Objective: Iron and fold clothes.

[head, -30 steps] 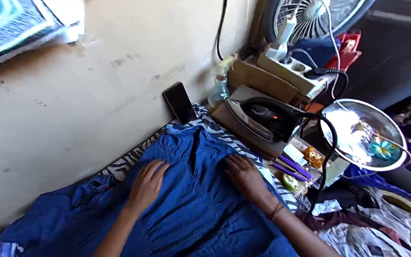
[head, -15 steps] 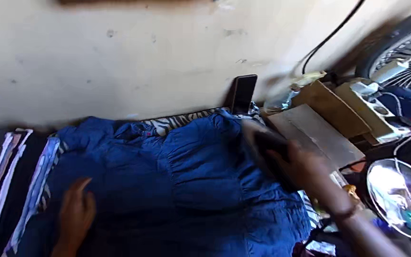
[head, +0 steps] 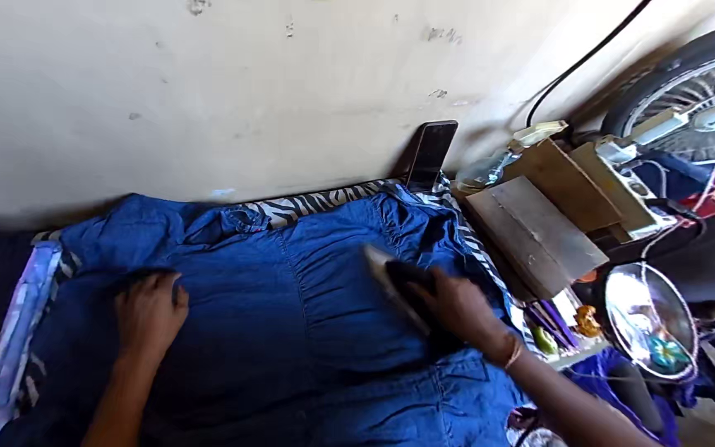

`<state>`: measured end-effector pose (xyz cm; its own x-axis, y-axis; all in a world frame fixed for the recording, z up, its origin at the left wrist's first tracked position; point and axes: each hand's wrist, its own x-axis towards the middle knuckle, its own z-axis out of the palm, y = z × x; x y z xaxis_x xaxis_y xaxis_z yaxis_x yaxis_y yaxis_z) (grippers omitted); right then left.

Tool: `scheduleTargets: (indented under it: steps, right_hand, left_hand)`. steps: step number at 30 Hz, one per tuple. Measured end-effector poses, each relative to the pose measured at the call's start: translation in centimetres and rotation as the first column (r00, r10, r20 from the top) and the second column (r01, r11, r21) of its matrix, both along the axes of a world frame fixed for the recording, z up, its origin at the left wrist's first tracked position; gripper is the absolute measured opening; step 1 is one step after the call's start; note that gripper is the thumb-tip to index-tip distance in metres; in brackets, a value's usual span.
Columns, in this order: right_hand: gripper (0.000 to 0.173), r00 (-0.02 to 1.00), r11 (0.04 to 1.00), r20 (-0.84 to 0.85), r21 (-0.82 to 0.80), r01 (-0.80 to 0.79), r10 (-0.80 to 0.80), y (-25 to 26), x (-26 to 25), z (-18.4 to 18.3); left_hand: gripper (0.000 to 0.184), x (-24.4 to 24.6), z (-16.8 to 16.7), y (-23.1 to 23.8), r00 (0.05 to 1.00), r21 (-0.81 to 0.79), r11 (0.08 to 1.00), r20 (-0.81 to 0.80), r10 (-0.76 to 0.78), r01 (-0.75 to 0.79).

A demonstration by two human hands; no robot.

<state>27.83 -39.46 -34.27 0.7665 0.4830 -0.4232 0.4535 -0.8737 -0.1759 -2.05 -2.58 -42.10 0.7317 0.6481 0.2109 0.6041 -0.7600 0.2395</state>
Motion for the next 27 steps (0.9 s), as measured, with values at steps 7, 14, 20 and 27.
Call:
scheduleTargets:
  steps: [7,14,20,27]
  right_hand:
    - [0.061,0.995,0.998,0.076,0.003,-0.069,0.068,6.3,1.6,-0.4]
    - [0.061,0.958,0.957,0.014,0.029,-0.288,0.288,4.6,2.4,-0.9]
    - [0.054,0.86,0.858,0.129,0.093,-0.505,0.493,1.4,0.7,-2.3]
    - [0.057,0.983,0.992,0.138,0.065,0.109,-0.117,7.1,2.5,-0.2]
  left_hand:
    - [0.039,19.6,3.1,-2.4,0.925,-0.322,0.897,-0.127,-0.357,0.302]
    - [0.058,27.3,4.5,-2.6,0.916,-0.829,0.538,-0.085,-0.393,0.153]
    - [0.048,33.2,5.2,-6.0,0.887,-0.894,0.386,0.026,-0.46,0.227]
    - [0.017,34.2,5.7,-6.1,0.809,-0.301,0.759,0.091,-0.581,0.578]
